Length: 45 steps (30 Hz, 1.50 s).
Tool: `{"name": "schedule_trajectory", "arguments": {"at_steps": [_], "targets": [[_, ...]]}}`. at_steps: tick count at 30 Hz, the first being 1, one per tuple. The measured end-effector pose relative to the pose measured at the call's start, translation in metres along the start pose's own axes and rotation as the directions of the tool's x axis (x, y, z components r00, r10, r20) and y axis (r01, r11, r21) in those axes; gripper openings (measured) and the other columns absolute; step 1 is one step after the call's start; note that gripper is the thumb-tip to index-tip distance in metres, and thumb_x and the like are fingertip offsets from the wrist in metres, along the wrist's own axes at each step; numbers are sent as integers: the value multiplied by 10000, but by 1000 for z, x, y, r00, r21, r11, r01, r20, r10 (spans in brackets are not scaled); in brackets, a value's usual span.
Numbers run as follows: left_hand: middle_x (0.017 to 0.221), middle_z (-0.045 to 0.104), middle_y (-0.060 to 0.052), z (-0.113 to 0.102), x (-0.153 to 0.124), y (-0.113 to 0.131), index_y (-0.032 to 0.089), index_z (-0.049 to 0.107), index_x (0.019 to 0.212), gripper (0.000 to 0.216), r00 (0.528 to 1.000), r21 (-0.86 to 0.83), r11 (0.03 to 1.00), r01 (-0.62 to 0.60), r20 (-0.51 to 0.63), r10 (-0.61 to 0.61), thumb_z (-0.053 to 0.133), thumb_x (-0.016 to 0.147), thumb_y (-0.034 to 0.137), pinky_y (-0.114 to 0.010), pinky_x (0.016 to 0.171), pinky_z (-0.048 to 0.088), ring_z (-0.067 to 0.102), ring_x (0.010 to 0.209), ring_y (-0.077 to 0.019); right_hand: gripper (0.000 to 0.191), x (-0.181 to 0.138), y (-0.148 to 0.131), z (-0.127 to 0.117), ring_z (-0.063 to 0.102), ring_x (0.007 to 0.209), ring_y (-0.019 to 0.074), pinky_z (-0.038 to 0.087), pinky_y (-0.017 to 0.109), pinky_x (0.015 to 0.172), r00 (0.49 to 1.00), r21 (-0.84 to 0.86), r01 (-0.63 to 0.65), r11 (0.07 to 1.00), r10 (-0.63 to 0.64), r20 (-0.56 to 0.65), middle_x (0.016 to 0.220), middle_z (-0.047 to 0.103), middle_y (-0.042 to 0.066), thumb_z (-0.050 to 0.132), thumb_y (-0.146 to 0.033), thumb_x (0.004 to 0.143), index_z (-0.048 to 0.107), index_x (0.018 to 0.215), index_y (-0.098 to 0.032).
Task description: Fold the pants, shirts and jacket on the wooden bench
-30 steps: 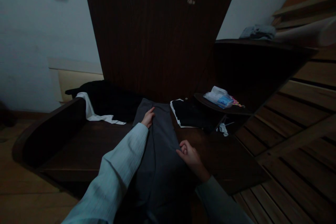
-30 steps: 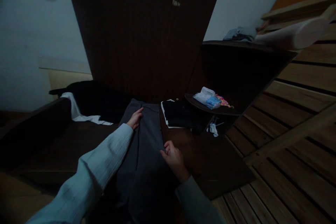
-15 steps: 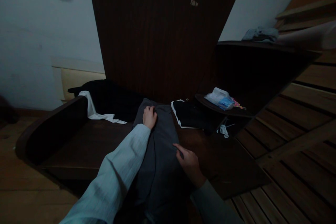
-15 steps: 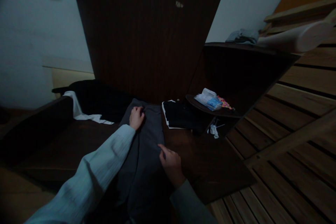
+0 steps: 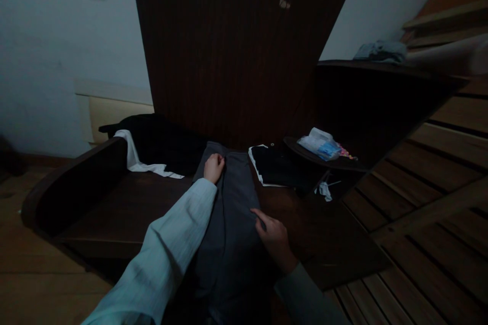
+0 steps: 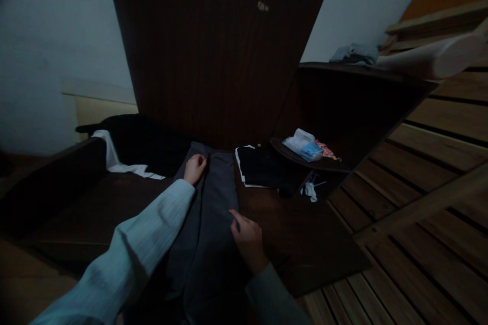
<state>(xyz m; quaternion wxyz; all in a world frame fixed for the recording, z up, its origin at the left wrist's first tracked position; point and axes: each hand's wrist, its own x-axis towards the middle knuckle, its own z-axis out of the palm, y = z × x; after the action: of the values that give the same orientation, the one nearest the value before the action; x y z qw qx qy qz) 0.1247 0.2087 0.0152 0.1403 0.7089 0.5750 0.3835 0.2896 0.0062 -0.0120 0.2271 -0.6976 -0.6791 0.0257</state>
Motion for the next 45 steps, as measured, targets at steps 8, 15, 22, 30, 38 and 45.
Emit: {"name": "schedule_trajectory", "arguments": {"at_steps": [8, 15, 22, 30, 38, 45], "targets": [[791, 599, -99, 11, -2, -2, 182, 536, 641, 92, 995, -208, 976, 66, 84, -49, 517, 720, 137, -321, 859, 364, 548, 906, -243, 346, -2, -3, 0, 634, 792, 144, 467, 231, 698, 1000, 22, -1, 1000, 1, 11, 946, 674, 31, 404, -187, 789, 600, 1068, -247], [754, 644, -64, -26, -7, 5, 201, 592, 628, 51, 967, -245, 966, 77, 256, -12, 602, 648, 155, -253, 803, 400, 581, 859, -219, 392, 5, 7, -6, 598, 640, 133, 444, 224, 612, 995, 181, -38, 983, 20, 100, 737, 660, 9, 470, -271, 750, 540, 1134, -225], [673, 638, -75, -133, -51, -32, 190, 606, 603, 283, 926, 246, 968, 43, 353, -131, 565, 669, 463, -258, 643, 410, 592, 714, -230, 366, 35, 27, -26, 393, 398, 57, 276, 184, 384, 887, 567, -373, 735, 104, 449, 579, 498, -43, 525, -443, 682, 566, 875, -134], [522, 591, -11, -128, -100, -51, 156, 604, 548, 374, 700, -49, 961, 274, 695, -164, 647, 531, 528, -209, 467, 350, 526, 521, -148, 306, 60, 20, -35, 185, 337, 23, 102, 183, 357, 693, 474, -475, 742, -17, 721, 369, 278, -115, 642, -441, 586, 533, 572, -155], [707, 665, -17, -121, -87, -25, 149, 644, 665, 289, 704, -413, 823, 391, 710, 21, 700, 539, 403, -242, 648, 456, 589, 675, -166, 146, 74, 9, -39, 552, 566, 116, 428, 220, 551, 801, 666, -388, 637, -123, 585, 571, 607, -18, 662, -235, 542, 615, 621, -121], [702, 638, -43, -101, 1, 12, 112, 578, 801, 247, 915, -656, 669, 350, 392, -94, 619, 692, 330, -244, 578, 478, 585, 594, -136, 61, 168, -8, -73, 541, 532, 83, 426, 186, 529, 969, 712, -193, 675, 17, 246, 611, 619, 6, 540, -118, 661, 595, 673, -95]]}}
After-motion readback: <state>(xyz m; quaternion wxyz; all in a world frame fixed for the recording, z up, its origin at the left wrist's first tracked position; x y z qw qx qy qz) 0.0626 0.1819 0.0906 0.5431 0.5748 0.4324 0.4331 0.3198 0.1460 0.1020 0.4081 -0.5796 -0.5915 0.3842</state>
